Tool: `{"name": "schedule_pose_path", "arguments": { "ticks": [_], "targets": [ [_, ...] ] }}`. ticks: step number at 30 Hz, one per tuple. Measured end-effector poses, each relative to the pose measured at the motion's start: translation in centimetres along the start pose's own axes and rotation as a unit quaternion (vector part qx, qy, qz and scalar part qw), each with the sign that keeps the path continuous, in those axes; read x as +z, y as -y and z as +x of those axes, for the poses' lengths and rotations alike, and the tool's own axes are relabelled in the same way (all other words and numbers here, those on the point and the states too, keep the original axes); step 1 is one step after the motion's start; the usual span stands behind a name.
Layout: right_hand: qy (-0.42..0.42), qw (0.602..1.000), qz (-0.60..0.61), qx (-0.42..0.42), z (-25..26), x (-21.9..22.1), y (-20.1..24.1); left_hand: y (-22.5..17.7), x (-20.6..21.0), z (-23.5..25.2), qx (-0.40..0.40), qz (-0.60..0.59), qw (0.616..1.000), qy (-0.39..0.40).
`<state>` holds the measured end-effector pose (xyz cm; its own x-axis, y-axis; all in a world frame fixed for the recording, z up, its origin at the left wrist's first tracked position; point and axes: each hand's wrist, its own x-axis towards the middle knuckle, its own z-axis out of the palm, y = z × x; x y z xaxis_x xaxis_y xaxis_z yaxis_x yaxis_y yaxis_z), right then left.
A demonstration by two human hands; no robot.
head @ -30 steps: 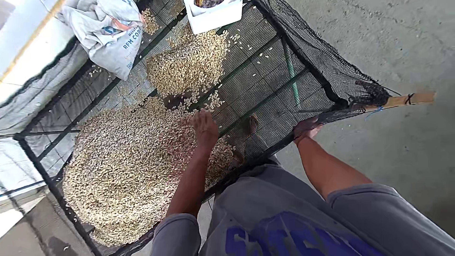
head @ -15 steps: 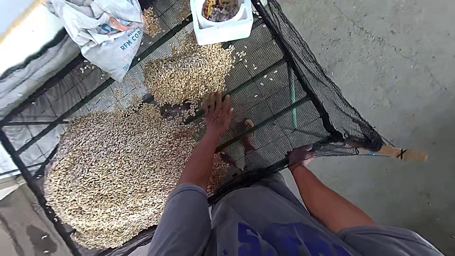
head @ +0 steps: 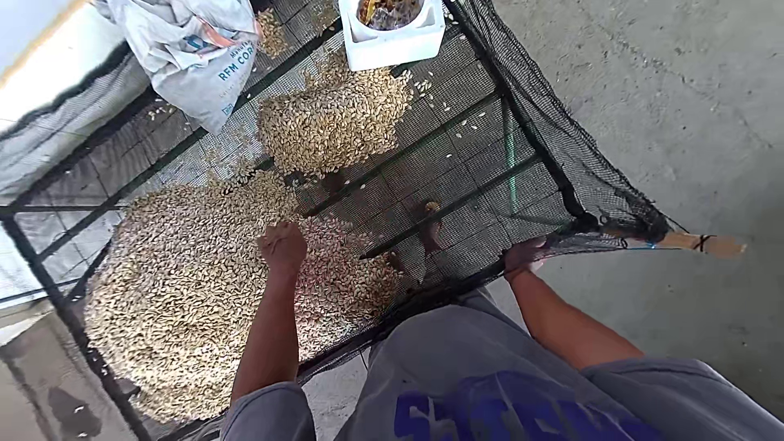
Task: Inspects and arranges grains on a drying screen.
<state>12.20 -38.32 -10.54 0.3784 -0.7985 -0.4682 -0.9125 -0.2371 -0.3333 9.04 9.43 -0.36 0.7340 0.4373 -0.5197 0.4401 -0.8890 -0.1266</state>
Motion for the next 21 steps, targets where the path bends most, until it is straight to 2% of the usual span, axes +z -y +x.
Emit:
{"name": "schedule_pose_path", "arguments": {
  "ticks": [2,3,5,8,11,13,15,16,18,20,21],
  "targets": [
    [0.002,1.000,0.008,-0.005,-0.3,-0.1,0.0,0.0,-0.9,-0.9,-0.029,-0.024,0.999,-0.032],
    [0.003,1.000,0.017,-0.007,-0.4,-0.2,0.1,-0.3,-0.8,-1.2,-0.018,-0.041,0.997,-0.062],
    [0.003,1.000,0.025,-0.011,-0.7,-0.4,0.2,-2.1,0.6,-0.9,0.050,-0.093,0.989,-0.105],
    [0.007,1.000,0.025,-0.009,-0.6,-0.4,0.2,-7.6,3.5,0.6,0.176,-0.132,0.967,-0.127],
    [0.009,0.999,0.036,0.000,-0.4,-0.3,0.3,-13.4,5.2,1.7,0.295,-0.070,0.947,-0.107],
    [0.003,0.998,0.056,-0.001,0.0,-0.1,0.1,-15.2,5.0,2.6,0.341,-0.020,0.937,-0.068],
    [-0.004,0.998,0.065,-0.008,0.4,0.1,-0.2,-15.1,4.7,3.4,0.336,-0.009,0.940,-0.054],
    [-0.003,0.998,0.062,-0.011,0.8,0.3,-0.5,-14.7,4.9,3.6,0.317,-0.016,0.946,-0.071],
    [0.000,0.998,0.062,-0.020,1.4,0.7,-1.0,-14.8,4.9,3.5,0.235,-0.047,0.965,-0.105],
    [0.025,0.997,0.070,-0.018,1.6,0.6,-1.3,-17.2,4.4,3.6,0.173,-0.074,0.974,-0.123],
    [0.038,0.996,0.080,-0.019,1.8,0.5,-1.6,-19.5,4.2,3.5,0.187,-0.089,0.968,-0.139]
  ]
}}
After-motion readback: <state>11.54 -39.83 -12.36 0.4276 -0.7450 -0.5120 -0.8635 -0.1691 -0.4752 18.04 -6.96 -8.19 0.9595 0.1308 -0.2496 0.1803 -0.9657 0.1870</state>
